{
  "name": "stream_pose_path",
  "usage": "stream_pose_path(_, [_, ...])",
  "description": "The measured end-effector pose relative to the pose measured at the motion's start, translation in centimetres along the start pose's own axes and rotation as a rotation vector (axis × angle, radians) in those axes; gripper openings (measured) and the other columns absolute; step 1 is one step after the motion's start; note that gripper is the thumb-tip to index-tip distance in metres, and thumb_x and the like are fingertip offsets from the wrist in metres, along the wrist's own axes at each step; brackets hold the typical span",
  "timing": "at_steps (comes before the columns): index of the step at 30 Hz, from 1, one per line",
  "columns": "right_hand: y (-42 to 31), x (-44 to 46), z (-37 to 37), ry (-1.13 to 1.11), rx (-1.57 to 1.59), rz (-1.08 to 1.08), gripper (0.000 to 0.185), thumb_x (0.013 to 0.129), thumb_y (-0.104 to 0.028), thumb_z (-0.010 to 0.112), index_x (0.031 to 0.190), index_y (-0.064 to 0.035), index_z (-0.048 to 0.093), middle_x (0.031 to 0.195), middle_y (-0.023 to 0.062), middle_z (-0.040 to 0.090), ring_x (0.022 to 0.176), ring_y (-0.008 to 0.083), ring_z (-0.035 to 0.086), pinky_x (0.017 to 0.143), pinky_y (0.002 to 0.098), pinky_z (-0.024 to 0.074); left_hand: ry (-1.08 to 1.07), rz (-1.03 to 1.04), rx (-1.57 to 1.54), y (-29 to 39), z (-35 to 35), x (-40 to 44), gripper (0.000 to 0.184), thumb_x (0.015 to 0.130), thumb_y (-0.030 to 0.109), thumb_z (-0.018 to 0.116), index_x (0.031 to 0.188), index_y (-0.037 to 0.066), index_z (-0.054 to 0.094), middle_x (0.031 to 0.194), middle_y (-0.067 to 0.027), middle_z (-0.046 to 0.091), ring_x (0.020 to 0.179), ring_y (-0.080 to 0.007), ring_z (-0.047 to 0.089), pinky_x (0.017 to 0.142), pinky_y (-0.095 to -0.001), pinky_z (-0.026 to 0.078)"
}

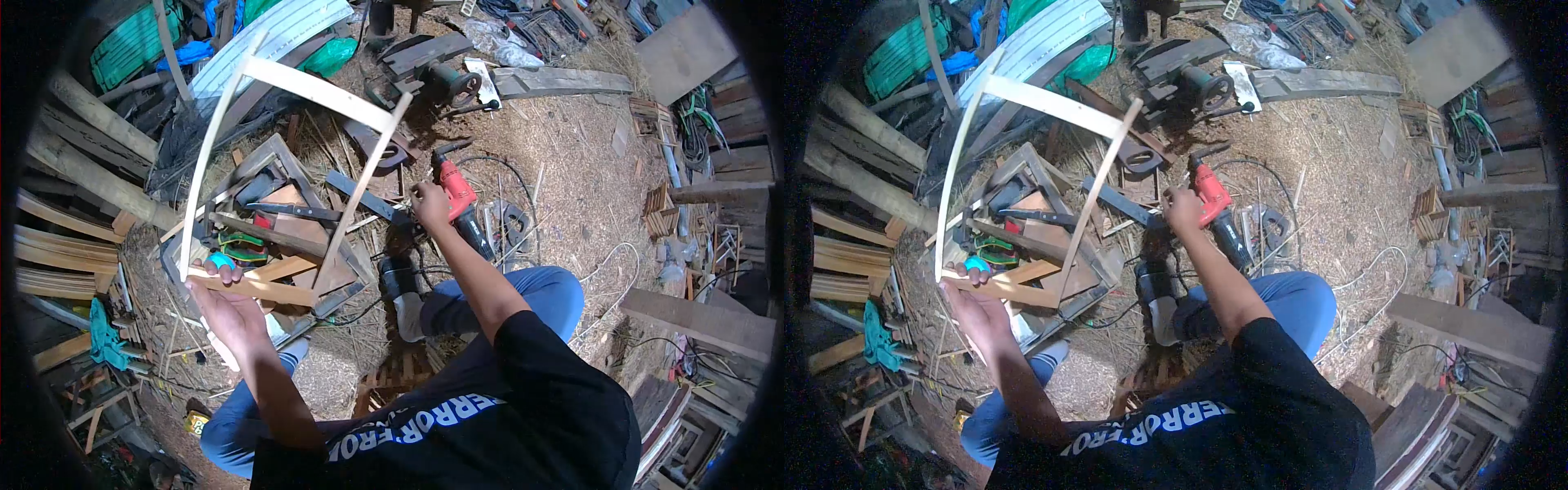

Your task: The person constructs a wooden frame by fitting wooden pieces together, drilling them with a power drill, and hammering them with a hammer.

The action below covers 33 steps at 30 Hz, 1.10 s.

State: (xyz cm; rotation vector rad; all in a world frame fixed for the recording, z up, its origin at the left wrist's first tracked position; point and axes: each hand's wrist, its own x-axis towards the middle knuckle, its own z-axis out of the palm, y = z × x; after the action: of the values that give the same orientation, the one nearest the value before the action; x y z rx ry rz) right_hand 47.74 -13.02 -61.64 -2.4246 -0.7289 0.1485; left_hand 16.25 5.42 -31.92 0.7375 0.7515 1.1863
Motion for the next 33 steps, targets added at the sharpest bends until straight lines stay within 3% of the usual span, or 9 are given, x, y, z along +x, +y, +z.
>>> stream_pose_path(3, [-1.1,1.1,2.9,-0.084,-0.137,-0.043,0.013,0.079,-0.022,0.071,0.081,-0.0096,0.074,0.09,0.0148,0.068,0.094,0.0347,0.064,0.085,0.0494,0.0466,0.043,-0.008,-0.01,-0.6,0.8,0.7,0.039,0.108,0.043,0.04,0.123,0.008,0.045,0.099,-0.003,0.048,0.08,-0.0142,0.042,0.076,-0.03,0.041])
stream_pose_path(6, [-1.0,2.4,6.0,0.021,-0.247,-0.041,0.014,0.077,-0.023,0.071,0.081,-0.0098,0.076,0.088,0.0153,0.067,0.093,0.0347,0.063,0.084,0.0499,0.0461,0.039,-0.016,-0.019,-1.2,0.6,1.8,0.039,0.108,0.045,0.037,0.124,0.009,0.044,0.099,-0.002,0.046,0.081,-0.0142,0.04,0.078,-0.0303,0.041])
stream_pose_path(11, [-1.3,2.8,7.3,0.052,-0.33,0.11,0.015,0.079,-0.02,0.067,0.084,-0.0111,0.078,0.108,0.0153,0.061,0.109,0.0335,0.055,0.088,0.0475,0.044,-0.051,-0.058,-0.05,-1.4,0.8,2.2,0.038,0.108,0.045,0.04,0.123,0.01,0.043,0.099,-0.0008,0.045,0.082,-0.0132,0.041,0.081,-0.0296,0.04])
stream_pose_path(14, [-1.6,3.1,7.8,0.084,-0.327,0.08,0.014,0.081,-0.019,0.066,0.087,-0.0135,0.078,0.11,0.0146,0.06,0.109,0.033,0.055,0.089,0.0475,0.043,-0.042,-0.086,-0.058,-1.2,1.1,2.8,0.037,0.107,0.044,0.044,0.124,0.01,0.043,0.099,-0.0011,0.046,0.082,-0.0128,0.042,0.082,-0.0296,0.04])
stream_pose_path(19, [-1.2,4.0,9.5,0.138,-0.38,0.058,0.021,0.087,-0.021,0.062,0.099,-0.0193,0.079,0.129,0.018,0.057,0.122,0.0341,0.051,0.101,0.0492,0.0378,-0.09,-0.088,-0.084,-0.9,0.8,3.6,0.04,0.107,0.042,0.043,0.13,0.01,0.042,0.1,-0.0022,0.048,0.08,-0.0129,0.043,0.08,-0.03,0.039])
stream_pose_path(22, [-0.6,4.2,11.4,0.155,-0.455,0.094,0.022,0.087,-0.022,0.062,0.1,-0.0186,0.079,0.131,0.0182,0.057,0.123,0.0342,0.05,0.103,0.0511,0.0357,-0.108,-0.075,-0.111,-0.8,0.3,4.2,0.04,0.107,0.041,0.046,0.13,0.009,0.043,0.097,-0.0018,0.047,0.079,-0.0124,0.044,0.076,-0.0287,0.04])
stream_pose_path(26, [-0.9,4.4,11.7,0.185,-0.397,0.102,0.018,0.082,-0.022,0.063,0.085,-0.0111,0.078,0.131,0.0188,0.057,0.123,0.034,0.05,0.102,0.0527,0.0352,-0.117,-0.07,-0.12,-0.4,-0.2,4.6,0.04,0.105,0.04,0.05,0.13,0.009,0.043,0.096,-0.0007,0.046,0.078,-0.0115,0.043,0.074,-0.0274,0.042])
stream_pose_path(27, [-1.1,4.7,11.6,0.314,-0.475,0.008,0.017,0.08,-0.02,0.064,0.079,-0.0092,0.077,0.127,0.0186,0.058,0.119,0.0331,0.051,0.1,0.0526,0.0359,-0.134,-0.077,-0.126,-0.3,-0.4,4.7,0.039,0.106,0.04,0.048,0.131,0.01,0.043,0.096,-0.0006,0.047,0.078,-0.0117,0.044,0.074,-0.0273,0.042])
stream_pose_path(33, [-2.0,5.7,11.0,0.276,-0.315,0.131,0.016,0.081,-0.019,0.064,0.085,-0.0083,0.076,0.117,0.0167,0.058,0.115,0.0331,0.051,0.099,0.0538,0.0363,-0.12,-0.043,-0.092,-0.1,-0.3,4.4,0.034,0.109,0.039,0.041,0.128,0.01,0.043,0.095,-0.0009,0.047,0.076,-0.0115,0.045,0.073,-0.0282,0.041])
